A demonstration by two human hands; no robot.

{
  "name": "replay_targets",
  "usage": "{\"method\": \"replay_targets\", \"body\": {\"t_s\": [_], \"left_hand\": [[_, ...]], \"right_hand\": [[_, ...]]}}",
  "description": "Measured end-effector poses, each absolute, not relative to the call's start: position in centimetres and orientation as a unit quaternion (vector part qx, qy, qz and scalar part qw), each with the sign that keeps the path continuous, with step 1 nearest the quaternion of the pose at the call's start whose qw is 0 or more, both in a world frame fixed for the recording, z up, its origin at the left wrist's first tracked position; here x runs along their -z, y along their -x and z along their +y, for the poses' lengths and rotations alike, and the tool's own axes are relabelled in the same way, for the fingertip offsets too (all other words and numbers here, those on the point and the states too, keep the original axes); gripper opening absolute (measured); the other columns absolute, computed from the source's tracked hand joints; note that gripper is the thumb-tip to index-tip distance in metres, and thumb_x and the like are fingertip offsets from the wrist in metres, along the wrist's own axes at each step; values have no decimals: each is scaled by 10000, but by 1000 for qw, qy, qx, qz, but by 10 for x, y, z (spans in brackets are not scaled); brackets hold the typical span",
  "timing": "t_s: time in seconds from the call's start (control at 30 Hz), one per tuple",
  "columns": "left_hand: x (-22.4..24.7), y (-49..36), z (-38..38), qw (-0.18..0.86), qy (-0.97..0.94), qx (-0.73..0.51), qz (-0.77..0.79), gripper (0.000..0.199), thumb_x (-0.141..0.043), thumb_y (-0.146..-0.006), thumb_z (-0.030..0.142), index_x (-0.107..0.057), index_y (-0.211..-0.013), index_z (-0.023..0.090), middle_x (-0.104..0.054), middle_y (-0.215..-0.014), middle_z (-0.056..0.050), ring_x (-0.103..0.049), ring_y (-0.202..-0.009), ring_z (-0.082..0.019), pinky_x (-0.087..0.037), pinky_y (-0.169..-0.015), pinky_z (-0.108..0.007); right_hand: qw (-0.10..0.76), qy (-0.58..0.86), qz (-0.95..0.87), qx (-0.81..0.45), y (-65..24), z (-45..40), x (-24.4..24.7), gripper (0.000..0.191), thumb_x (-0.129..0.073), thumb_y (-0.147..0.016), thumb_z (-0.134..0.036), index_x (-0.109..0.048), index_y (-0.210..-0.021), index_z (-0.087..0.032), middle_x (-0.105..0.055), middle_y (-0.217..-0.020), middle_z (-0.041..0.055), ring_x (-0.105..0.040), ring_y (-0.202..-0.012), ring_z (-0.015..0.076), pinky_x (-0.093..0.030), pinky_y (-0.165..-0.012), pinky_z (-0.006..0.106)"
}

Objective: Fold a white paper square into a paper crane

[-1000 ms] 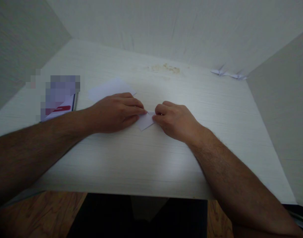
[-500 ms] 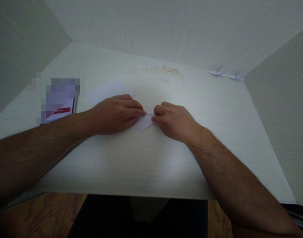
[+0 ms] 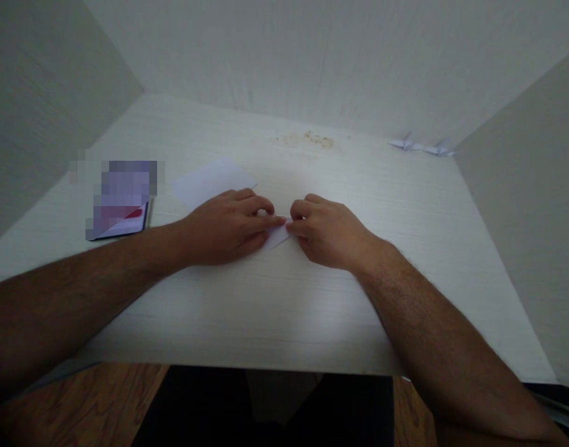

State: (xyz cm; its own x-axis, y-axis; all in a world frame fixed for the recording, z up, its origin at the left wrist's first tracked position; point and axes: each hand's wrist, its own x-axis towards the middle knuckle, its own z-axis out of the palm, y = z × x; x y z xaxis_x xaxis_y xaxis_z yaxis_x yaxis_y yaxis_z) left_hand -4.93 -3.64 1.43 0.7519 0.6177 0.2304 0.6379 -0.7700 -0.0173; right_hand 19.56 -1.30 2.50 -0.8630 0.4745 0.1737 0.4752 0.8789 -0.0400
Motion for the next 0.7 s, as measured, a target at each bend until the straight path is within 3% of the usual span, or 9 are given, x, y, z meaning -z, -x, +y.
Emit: {"method": "replay_targets", "body": {"t_s": [0.17,0.37,0.57,0.7], "left_hand": [[-15,48,-35,44,928,105,-355,338,-478,-986,289,-714,-1227,257,-690,-1136,-96,-622,-986,-234,-510,-843,-381],[-15,46,-36,56,923,99,-368,334,-479,-981,273,-727,-1186,181,-705,-1128,-106,-626,-997,-253,-529,-834,-394],[-11,43,-39,76,938,115,-317,359,-469,-987,207,-674,-1281,201,-695,-1198,-99,-604,-1001,-242,-517,-806,-373],[-11,42,-39,73,942,93,-313,340,-456,-994,207,-688,-1240,171,-708,-1168,-87,-596,-988,-239,-500,-798,-365]], "right_hand": [[93,250,-964,-15,-196,-13,-25,225,-558,-862,-121,-759,-901,-213,-676,-944,63,-542,-823,180,-385,-659,299],[85,251,-964,-7,-195,-13,-26,217,-559,-887,-144,-766,-914,-203,-674,-936,69,-548,-826,182,-377,-663,302],[71,262,-963,-8,-195,-14,-27,229,-537,-922,-179,-764,-929,-205,-664,-908,65,-536,-803,175,-356,-654,306],[61,266,-962,-7,-195,-14,-29,223,-547,-911,-180,-767,-917,-213,-661,-874,58,-526,-779,171,-341,-644,306]]}}
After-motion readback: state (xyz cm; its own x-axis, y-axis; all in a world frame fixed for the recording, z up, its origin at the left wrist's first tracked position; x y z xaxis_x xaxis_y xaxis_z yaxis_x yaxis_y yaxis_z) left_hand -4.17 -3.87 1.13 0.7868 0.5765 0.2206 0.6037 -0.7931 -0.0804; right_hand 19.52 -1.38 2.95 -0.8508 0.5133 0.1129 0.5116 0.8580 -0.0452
